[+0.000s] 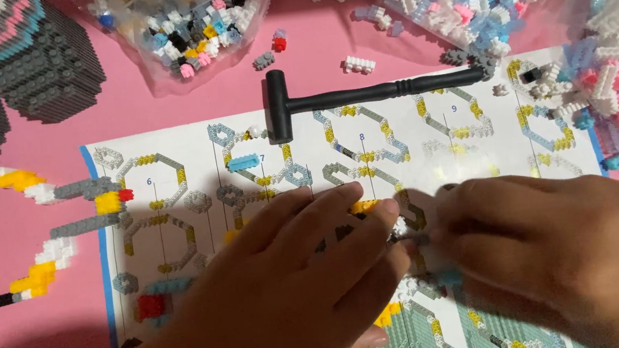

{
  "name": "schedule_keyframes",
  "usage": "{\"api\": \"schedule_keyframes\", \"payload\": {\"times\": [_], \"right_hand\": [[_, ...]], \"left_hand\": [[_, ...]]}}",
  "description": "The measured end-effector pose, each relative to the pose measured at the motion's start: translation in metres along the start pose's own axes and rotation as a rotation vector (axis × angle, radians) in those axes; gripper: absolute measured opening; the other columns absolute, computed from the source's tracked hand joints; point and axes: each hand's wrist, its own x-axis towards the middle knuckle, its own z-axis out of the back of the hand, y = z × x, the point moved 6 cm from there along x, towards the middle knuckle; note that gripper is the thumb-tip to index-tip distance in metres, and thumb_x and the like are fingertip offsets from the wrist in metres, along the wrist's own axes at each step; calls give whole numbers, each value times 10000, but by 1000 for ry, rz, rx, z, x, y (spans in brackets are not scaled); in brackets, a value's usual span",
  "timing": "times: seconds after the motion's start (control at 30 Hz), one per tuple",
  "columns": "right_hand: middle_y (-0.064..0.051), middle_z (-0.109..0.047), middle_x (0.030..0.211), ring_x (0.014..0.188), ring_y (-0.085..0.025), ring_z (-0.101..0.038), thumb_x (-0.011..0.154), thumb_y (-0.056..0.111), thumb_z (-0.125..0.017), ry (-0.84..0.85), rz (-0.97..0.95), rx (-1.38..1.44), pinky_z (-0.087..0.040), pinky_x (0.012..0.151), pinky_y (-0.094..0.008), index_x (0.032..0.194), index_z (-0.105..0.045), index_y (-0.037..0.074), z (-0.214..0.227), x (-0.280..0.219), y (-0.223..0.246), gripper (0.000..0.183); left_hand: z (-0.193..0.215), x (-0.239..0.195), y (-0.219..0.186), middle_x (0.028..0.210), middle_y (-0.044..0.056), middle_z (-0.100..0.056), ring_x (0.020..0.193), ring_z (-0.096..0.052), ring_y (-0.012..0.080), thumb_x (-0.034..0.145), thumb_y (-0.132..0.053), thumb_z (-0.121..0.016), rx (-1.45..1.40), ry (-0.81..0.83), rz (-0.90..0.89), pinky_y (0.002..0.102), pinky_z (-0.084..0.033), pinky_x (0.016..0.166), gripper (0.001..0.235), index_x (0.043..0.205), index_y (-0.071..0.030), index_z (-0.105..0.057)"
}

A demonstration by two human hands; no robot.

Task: Assembling a flat component of a toy robot using small interlocking plastic blocks while following printed instructions.

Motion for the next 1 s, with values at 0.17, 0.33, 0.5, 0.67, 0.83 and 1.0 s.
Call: {"api": "schedule_keyframes", "payload": {"times": [0.17, 0.33, 0.5, 0.67, 0.83, 1.0], "right_hand": [[8, -777, 1005, 796, -184, -814, 1012, 322, -532, -20, 45, 180, -662, 656, -378, 1099, -810, 214, 18, 15, -2, 311], [148, -973, 880, 745, -22, -963, 950, 366, -526, -26, -256, 308, -728, 605, -241, 940, -916, 277, 30, 6, -37, 401], [95, -968, 958, 504, -85, -951, 702, 379, -710, -27, -226, 169, -697, 381, -294, 965, -886, 305, 28, -1, -46, 325], [188, -832, 1290, 870, -193, -891, 407, 844, -1029, 139, -213, -133, -758, 568, -498, 1275, -722, 455, 16, -8, -59, 1000], [181, -780, 1064, 788, -140, -821, 549, 902, -899, 79, -70, -275, -649, 466, -424, 1422, -609, 384, 6, 2, -26, 1055], [196, -797, 1116, 732, -180, -841, 609, 820, -885, 106, -76, -277, -701, 573, -461, 1298, -699, 455, -4, -2, -32, 802]], "left_hand": [[4, 1, 0, 1399, 139, -646, 1244, -643, 368, 928, -269, -804, 8, -11, -25, 502, -530, 1022, 383, 1234, -76, -680], [7, -3, 4, 1500, 189, -593, 1346, -611, 373, 882, -607, -900, 24, 72, -27, 514, -506, 1083, 842, 1435, -55, -585], [17, -4, 18, 1505, 207, -550, 1378, -530, 415, 722, -920, -826, 69, 146, 7, 566, -453, 1107, 1249, 1501, -5, -490], [34, -7, 29, 1402, 160, -567, 1296, -614, 384, 915, -793, -277, -2, 92, 112, 623, -499, 1105, 964, 1523, -68, -462], [69, -8, 45, 1393, 247, -669, 1282, -670, 417, 1036, -749, -125, -320, -60, 328, 593, -562, 974, 925, 1441, -25, -533], [81, -16, 54, 1208, 197, -708, 1111, -693, 292, 1078, -865, 19, -435, -292, 482, 433, -633, 828, 1171, 1297, 58, -667]]}}
